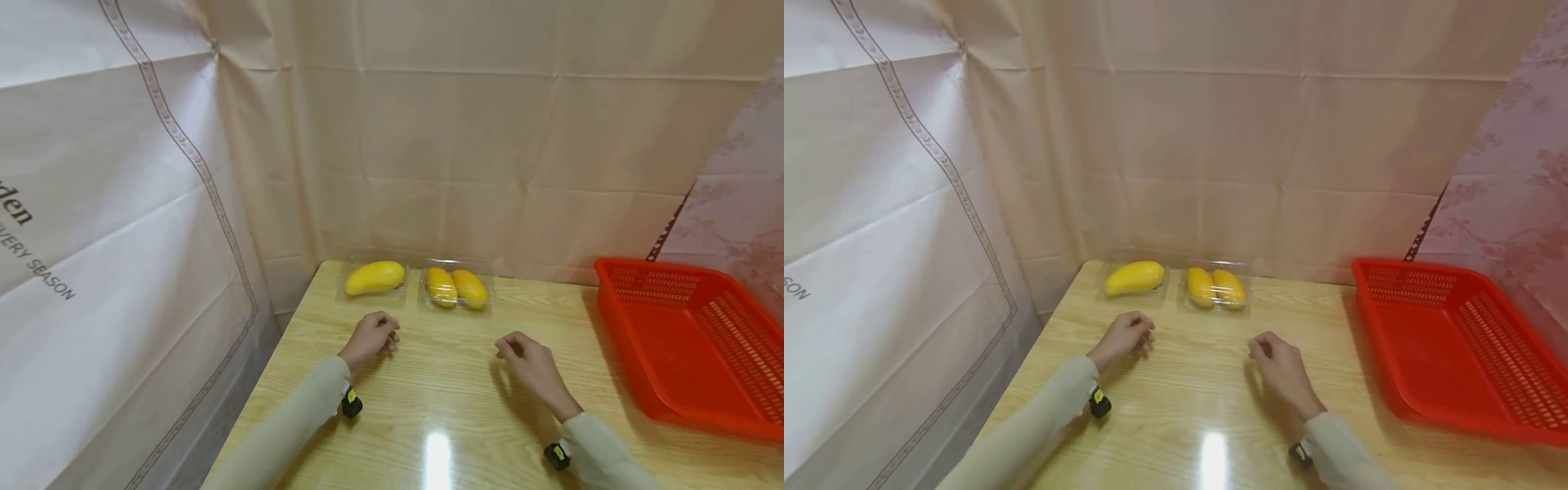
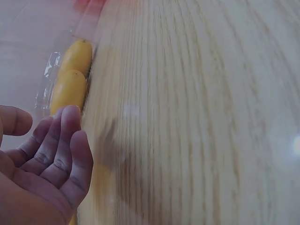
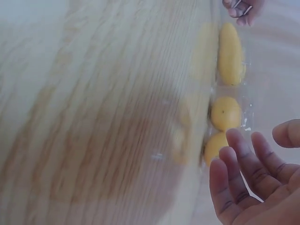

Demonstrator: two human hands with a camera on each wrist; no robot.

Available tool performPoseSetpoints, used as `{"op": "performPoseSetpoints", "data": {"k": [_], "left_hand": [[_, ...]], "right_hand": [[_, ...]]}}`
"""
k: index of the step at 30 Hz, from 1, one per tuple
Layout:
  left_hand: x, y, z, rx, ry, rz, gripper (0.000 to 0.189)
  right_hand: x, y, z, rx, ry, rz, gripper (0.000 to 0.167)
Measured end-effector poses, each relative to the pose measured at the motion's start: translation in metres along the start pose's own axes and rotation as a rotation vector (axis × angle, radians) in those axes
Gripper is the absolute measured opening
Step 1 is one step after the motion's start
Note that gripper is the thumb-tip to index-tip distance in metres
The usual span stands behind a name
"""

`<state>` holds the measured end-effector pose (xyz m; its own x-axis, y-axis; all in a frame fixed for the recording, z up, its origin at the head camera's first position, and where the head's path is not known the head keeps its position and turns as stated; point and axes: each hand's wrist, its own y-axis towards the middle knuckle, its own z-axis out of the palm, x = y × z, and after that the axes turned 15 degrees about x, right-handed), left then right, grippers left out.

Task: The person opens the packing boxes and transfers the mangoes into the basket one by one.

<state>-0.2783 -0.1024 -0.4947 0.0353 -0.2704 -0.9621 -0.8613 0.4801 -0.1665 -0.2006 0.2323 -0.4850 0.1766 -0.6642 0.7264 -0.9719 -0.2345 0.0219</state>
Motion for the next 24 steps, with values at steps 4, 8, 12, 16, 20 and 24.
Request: {"op": "performPoseSetpoints", "data": {"k": [4, 8, 12, 16, 20, 24], "left_hand": [[0.002, 0.007, 0.002, 0.006, -0.009, -0.013, 0.032], [0.006, 0.013, 0.002, 0.012, -0.016, -0.026, 0.032], [0.007, 0.018, 0.002, -0.004, -0.003, -0.023, 0.033], [0.006, 0.022, 0.001, -0.026, 0.017, -0.019, 0.036], [0.002, 0.027, 0.003, -0.037, 0.031, -0.025, 0.036], [-0.001, 0.03, 0.003, -0.028, 0.028, -0.016, 0.037]], "right_hand": [[0.0, 0.005, 0.001, 0.01, 0.04, 0.036, 0.035], [0.0, 0.013, 0.001, 0.028, 0.11, 0.067, 0.038], [-0.001, 0.022, 0.0, 0.05, 0.228, 0.115, 0.048], [-0.003, 0.03, -0.001, 0.061, 0.36, 0.169, 0.049], [-0.005, 0.034, -0.002, 0.055, 0.458, 0.195, 0.045], [-0.008, 0.038, 0.0, 0.037, 0.519, 0.209, 0.041]]}}
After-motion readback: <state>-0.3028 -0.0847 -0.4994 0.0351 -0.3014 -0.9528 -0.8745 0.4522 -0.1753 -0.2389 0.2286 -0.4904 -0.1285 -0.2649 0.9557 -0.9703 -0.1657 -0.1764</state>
